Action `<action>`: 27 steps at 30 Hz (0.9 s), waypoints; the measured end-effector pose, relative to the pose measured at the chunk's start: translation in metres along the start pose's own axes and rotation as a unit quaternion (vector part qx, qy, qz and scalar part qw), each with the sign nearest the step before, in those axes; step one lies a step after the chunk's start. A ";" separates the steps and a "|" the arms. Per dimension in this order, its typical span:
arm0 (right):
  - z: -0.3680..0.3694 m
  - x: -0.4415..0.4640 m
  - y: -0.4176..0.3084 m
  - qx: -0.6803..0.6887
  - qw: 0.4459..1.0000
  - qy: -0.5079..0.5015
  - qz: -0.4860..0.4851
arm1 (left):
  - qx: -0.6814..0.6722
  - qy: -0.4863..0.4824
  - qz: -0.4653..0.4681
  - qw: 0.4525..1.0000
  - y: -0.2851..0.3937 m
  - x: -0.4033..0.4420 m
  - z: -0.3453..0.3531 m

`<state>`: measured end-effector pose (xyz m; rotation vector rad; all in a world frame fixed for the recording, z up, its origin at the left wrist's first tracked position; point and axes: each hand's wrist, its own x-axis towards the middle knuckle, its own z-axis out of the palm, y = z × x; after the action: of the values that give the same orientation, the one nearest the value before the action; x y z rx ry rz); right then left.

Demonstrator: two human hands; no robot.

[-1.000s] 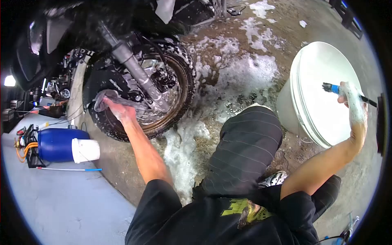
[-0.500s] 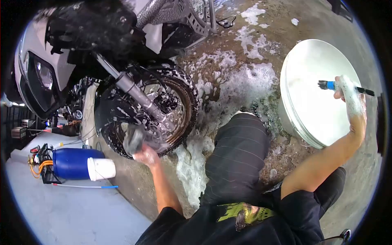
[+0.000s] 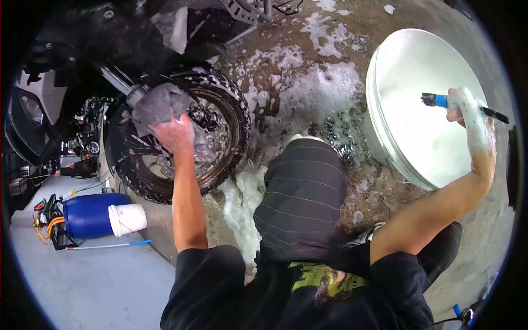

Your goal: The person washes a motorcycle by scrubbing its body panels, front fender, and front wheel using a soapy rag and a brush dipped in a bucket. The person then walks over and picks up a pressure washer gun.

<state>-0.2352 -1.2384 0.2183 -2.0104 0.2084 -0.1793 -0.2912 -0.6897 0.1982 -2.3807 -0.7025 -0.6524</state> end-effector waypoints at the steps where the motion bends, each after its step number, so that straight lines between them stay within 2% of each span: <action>1: 0.000 -0.002 0.002 -0.006 1.000 -0.005 0.003 | 0.016 -0.074 0.017 0.997 0.003 -0.018 0.006; 5: 0.007 -0.014 -0.002 -0.014 0.992 0.015 -0.123 | 0.037 -0.105 -0.005 0.994 0.009 -0.063 0.038; 7: 0.002 -0.014 -0.003 -0.014 0.988 0.033 -0.148 | 0.027 -0.145 -0.033 0.989 0.014 -0.065 0.033; 8: 0.000 -0.006 -0.005 -0.017 0.999 0.014 -0.050 | 0.042 -0.083 0.005 0.996 0.013 -0.072 0.033; 9: -0.004 -0.002 -0.007 -0.016 0.999 -0.004 0.048 | 0.040 -0.075 0.011 0.996 0.015 -0.076 0.030; 10: 0.001 -0.010 -0.001 0.059 0.996 0.052 0.043 | 0.027 -0.118 0.009 0.993 0.016 -0.079 0.026; 11: -0.004 -0.010 0.001 0.064 0.995 0.061 0.047 | 0.015 -0.161 0.009 0.987 0.015 -0.084 0.026; 13: -0.011 -0.005 0.009 0.059 0.993 0.053 0.091 | 0.075 -0.193 0.042 0.977 -0.006 -0.115 0.085; 14: -0.014 -0.003 0.014 0.058 0.991 0.052 0.109 | 0.075 -0.189 0.053 0.978 0.001 -0.115 0.077; 16: -0.017 0.000 0.022 -0.048 0.998 0.006 0.041 | 0.003 -0.074 -0.014 0.997 0.020 -0.131 0.057; 17: -0.018 -0.001 0.024 -0.087 0.996 -0.017 0.021 | 0.010 -0.094 -0.009 0.996 0.008 -0.144 0.062; 19: -0.016 -0.002 0.020 -0.074 0.996 -0.053 0.001 | 0.033 -0.045 0.076 0.996 -0.005 -0.138 0.076; 20: -0.018 -0.001 0.023 -0.070 0.996 -0.060 -0.004 | -0.023 -0.116 0.022 0.993 -0.005 -0.135 0.072; 21: -0.022 -0.001 0.037 -0.085 0.981 -0.070 -0.159 | -0.025 -0.119 0.031 0.992 -0.012 -0.142 0.083; 23: -0.015 -0.008 0.045 -0.101 0.944 -0.077 -0.303 | 0.017 0.030 0.149 0.988 -0.046 -0.161 0.115; 24: -0.016 -0.008 0.049 -0.094 0.953 -0.072 -0.280 | 0.023 0.107 0.249 0.962 -0.061 -0.159 0.112; 25: -0.017 -0.006 0.052 -0.082 0.973 -0.067 -0.203 | 0.028 0.184 0.344 0.920 -0.067 -0.155 0.111; 26: -0.018 -0.003 0.054 -0.072 0.985 -0.060 -0.144 | -0.128 0.084 0.265 0.952 -0.042 -0.125 0.068; 27: -0.020 0.001 0.055 -0.068 0.989 -0.052 -0.119 | -0.301 0.059 0.234 0.922 -0.022 -0.100 0.062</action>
<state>-0.2424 -1.2796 0.1769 -2.1723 -0.0901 -0.2156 -0.3606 -0.6680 0.1034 -2.8746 0.1695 -0.8742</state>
